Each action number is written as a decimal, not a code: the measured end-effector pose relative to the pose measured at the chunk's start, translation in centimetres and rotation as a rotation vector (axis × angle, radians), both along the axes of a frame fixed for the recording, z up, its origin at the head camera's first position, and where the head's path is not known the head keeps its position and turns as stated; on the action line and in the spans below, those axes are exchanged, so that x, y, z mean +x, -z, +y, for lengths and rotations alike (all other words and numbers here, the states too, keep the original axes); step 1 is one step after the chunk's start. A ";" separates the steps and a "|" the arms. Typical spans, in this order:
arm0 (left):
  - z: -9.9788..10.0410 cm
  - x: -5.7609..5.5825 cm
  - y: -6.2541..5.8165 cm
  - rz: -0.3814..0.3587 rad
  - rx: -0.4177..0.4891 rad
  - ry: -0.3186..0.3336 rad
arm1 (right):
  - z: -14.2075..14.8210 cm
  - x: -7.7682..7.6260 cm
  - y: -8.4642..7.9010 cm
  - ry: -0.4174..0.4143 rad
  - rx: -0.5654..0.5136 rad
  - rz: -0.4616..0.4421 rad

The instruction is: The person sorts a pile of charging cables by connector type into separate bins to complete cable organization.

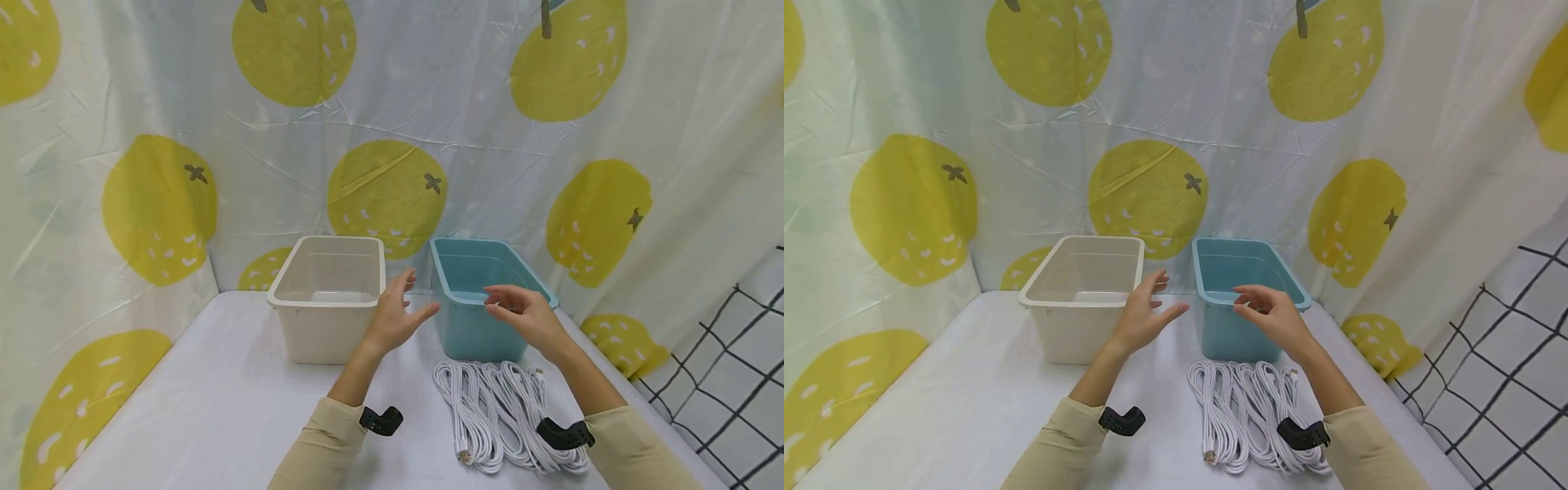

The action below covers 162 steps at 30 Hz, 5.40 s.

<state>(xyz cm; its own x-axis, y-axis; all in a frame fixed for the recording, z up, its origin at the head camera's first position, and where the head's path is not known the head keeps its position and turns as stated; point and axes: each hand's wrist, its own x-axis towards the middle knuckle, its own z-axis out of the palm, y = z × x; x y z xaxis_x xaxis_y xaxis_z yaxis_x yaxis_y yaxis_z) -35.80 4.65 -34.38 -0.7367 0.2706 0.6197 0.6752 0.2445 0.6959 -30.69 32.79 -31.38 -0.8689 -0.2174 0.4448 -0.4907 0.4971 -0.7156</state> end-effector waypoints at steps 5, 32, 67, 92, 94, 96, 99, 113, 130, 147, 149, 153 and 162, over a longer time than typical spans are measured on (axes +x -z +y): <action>2.1 -0.4 1.0 -0.088 -0.024 -0.006 | 1.0 1.2 1.1 0.020 0.016 0.012; 8.7 -2.5 2.9 -0.162 -0.035 -0.087 | 5.2 6.8 8.7 0.161 0.163 -0.061; 9.5 -1.9 2.9 -0.286 0.042 -0.054 | 7.0 7.3 11.1 0.402 0.193 -0.420; 8.9 -1.9 2.6 -0.315 0.018 -0.050 | 8.2 7.1 8.2 0.264 0.114 -0.350; 8.9 -1.9 2.6 -0.317 0.025 -0.046 | 8.3 7.1 7.9 0.261 0.115 -0.345; 8.9 -1.8 2.7 -0.324 0.034 -0.047 | 8.3 7.2 7.6 0.260 0.099 -0.350; 8.8 -1.7 2.7 -0.333 0.048 -0.044 | 8.4 7.3 7.2 0.250 0.095 -0.347; 8.7 -1.6 2.5 -0.346 0.053 -0.017 | 8.9 7.4 2.9 0.107 0.126 -0.234; 8.7 -2.2 2.9 -0.326 0.042 -0.026 | 8.4 5.4 -3.0 0.027 0.016 -0.152; 8.8 -1.9 2.9 -0.300 0.036 -0.013 | 5.5 0.3 -6.3 0.192 0.105 -0.194; 8.7 -1.9 2.9 -0.299 0.029 -0.010 | 5.4 -0.4 -6.4 0.196 0.112 -0.199; 8.7 -1.9 2.9 -0.295 0.022 -0.006 | 5.3 -1.7 -6.4 0.191 0.131 -0.199; 8.6 -2.0 2.8 -0.297 0.018 -0.015 | 4.6 -4.2 -6.6 0.203 0.159 -0.200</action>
<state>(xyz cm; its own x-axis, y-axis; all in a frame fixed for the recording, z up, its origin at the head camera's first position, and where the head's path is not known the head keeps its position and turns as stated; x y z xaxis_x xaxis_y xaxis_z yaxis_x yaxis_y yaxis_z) -37.84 13.29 -37.20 -0.8903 0.2492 0.3811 0.4378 0.2387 0.8668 -34.87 37.38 -24.75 -0.9684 -0.0833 0.2350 -0.2271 0.6837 -0.6936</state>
